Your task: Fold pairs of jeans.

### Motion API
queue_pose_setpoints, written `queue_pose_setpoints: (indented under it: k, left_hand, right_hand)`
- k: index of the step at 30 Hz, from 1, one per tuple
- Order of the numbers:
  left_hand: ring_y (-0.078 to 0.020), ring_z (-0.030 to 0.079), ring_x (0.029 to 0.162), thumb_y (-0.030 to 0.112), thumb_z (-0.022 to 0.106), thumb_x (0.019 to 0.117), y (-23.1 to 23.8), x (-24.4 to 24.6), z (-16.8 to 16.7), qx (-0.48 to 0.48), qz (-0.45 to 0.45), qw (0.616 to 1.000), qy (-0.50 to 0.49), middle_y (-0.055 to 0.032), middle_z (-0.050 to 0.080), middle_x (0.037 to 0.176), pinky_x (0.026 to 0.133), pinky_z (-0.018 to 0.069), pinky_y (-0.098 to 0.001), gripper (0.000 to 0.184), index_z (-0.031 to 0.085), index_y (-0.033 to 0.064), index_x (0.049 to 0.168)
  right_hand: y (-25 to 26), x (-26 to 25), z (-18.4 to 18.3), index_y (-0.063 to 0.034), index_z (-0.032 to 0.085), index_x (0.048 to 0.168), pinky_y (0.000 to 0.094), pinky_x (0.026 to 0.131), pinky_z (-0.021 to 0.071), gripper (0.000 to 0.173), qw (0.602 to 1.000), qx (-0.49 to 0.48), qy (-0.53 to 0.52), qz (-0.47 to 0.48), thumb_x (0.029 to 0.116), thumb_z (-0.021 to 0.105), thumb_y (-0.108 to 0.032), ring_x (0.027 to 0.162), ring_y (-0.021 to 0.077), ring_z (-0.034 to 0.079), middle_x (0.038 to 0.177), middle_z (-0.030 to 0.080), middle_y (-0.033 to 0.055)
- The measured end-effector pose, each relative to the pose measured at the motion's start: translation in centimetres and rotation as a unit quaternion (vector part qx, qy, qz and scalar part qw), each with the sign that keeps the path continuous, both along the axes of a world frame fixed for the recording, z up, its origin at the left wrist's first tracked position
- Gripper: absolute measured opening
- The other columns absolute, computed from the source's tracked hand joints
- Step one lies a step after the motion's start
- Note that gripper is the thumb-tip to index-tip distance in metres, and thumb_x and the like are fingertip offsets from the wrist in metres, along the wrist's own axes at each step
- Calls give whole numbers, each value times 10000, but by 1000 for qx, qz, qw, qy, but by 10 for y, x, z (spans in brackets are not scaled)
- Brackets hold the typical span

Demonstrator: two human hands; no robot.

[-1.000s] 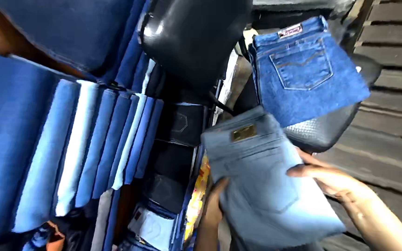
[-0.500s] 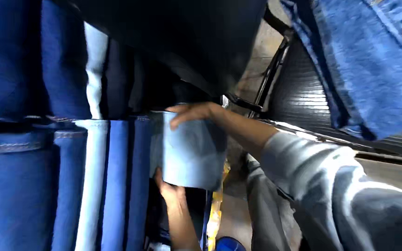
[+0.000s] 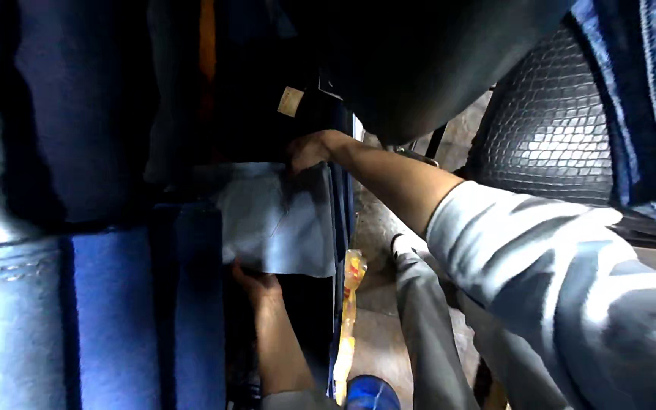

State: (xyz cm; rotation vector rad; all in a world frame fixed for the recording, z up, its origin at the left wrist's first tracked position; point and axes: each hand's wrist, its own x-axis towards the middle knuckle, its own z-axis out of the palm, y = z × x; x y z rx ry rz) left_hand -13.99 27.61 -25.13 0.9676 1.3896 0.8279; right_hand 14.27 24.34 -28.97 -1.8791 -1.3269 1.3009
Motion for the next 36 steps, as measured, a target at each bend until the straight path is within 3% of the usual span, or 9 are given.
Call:
queue_pose_setpoints:
  k: [3,6,10,13,18,23,29,32,36]
  left_hand:
    - [-169,531,1169,170,257,1104,-25,33,36,-28,8,997,75,-100,497,1308,1023,463,-381,372,361,75,1448]
    - [-201,594,1059,214,360,1054,4,3,19,-33,-23,997,59,-95,564,1187,918,520,-462,314,458,90,1326]
    - [-147,567,820,284,435,1019,25,-8,11,-41,-10,996,76,-12,511,909,748,529,-414,127,454,160,1003]
    - [-219,568,1082,432,450,1041,27,0,18,-55,-12,994,90,-82,539,1184,894,497,-507,395,468,128,1292]
    - [-306,522,1203,358,482,1021,30,7,24,-60,3,992,111,-171,491,1328,958,474,-580,484,395,87,1413]
    - [-212,581,1056,253,415,1024,26,-2,18,1,5,1000,28,-93,543,1148,900,523,-481,299,454,115,1286]
    - [-306,482,1341,501,328,1086,18,-1,13,-17,-50,989,137,-139,449,1502,1015,454,-607,559,355,165,1533]
    - [-244,387,1446,454,170,1123,-19,44,39,-6,-84,980,181,-113,349,1602,1152,378,-496,573,254,135,1593]
    - [-243,458,1403,520,338,1092,7,42,9,44,-71,976,199,-123,434,1550,1118,432,-500,616,324,121,1561]
  right_hand:
    - [-2,-10,-8,-51,686,1169,664,883,482,382,999,-12,-32,-32,973,654,-378,1077,394,641,1136,678,204]
    - [-42,-26,17,-63,581,1419,552,1086,441,386,971,62,60,-222,1069,525,-215,1275,353,592,1362,625,199]
    - [-124,-103,-8,5,700,1152,476,859,568,224,821,70,118,-555,1025,532,-72,930,272,708,1051,726,166]
    - [-137,-157,-48,-5,706,1209,503,898,565,240,790,-2,256,-557,1013,608,-103,984,291,708,1135,720,180]
    - [-103,-147,-51,1,708,1235,535,1034,477,295,789,27,272,-550,1008,651,-178,1167,336,653,1214,700,212]
    - [-98,-133,-38,-11,727,1199,539,1006,490,257,819,13,259,-511,1000,652,-155,1134,337,664,1177,712,206]
    - [-107,-116,-46,2,667,1243,536,989,500,285,786,27,220,-577,1030,595,-172,1118,332,663,1181,696,207]
    - [-133,-122,-57,-28,621,1292,536,908,525,285,746,-22,231,-625,1036,536,-119,1042,326,670,1158,686,198]
    - [-198,-160,-80,-26,622,1314,604,954,492,320,793,-151,236,-540,1004,573,-88,1113,407,643,1209,666,245]
